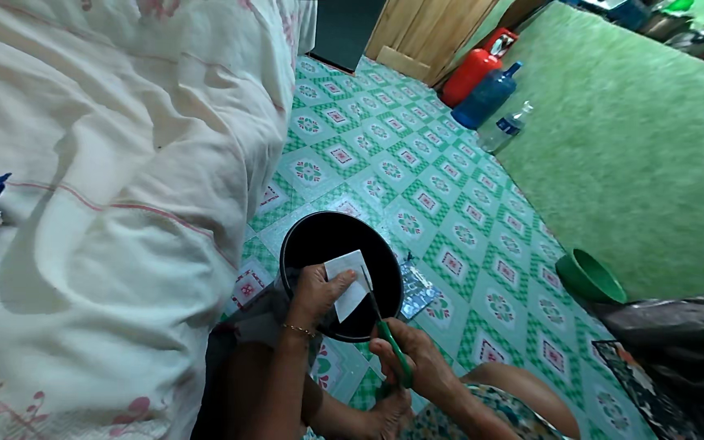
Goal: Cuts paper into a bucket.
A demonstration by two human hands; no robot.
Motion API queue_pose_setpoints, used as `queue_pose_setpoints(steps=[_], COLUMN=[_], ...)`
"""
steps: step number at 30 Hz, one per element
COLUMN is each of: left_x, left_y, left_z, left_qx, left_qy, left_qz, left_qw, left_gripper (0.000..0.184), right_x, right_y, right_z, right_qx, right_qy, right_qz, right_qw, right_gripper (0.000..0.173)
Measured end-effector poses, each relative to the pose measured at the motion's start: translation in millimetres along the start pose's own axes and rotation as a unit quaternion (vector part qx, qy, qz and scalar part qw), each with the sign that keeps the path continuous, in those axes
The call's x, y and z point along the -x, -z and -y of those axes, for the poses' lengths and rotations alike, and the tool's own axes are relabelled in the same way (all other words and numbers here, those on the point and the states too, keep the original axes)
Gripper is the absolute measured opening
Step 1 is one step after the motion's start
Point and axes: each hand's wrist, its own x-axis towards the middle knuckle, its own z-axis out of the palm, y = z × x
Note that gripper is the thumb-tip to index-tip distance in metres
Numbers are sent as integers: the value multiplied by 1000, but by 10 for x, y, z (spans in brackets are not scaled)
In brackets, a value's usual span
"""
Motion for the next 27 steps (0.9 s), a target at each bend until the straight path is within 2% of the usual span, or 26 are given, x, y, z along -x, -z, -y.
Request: queue_pose_setpoints(steps=[6, 13, 17, 27], left_x=[34, 35, 59, 55], left_y=[-58, -57, -59, -55], left_z=[-12, -26, -46, -29], left_qx=[-18, -24, -50, -37], left_qy=[22, 35, 47, 64], left_qz=[34, 24, 60, 55], left_qw=[999, 999, 996, 996], left_gripper=[4, 4, 6, 6], right_x=[-6, -15, -13, -36], right_y=[-6, -8, -13, 33], right_z=[10, -13, -7, 25], right_qx=[-12, -7, -25, -51], right_qy=[-9, 9, 2, -30], right_qz=[6, -9, -10, -6], right_qw=[1000, 1000, 1000, 998], right_gripper=[40, 33, 40, 22])
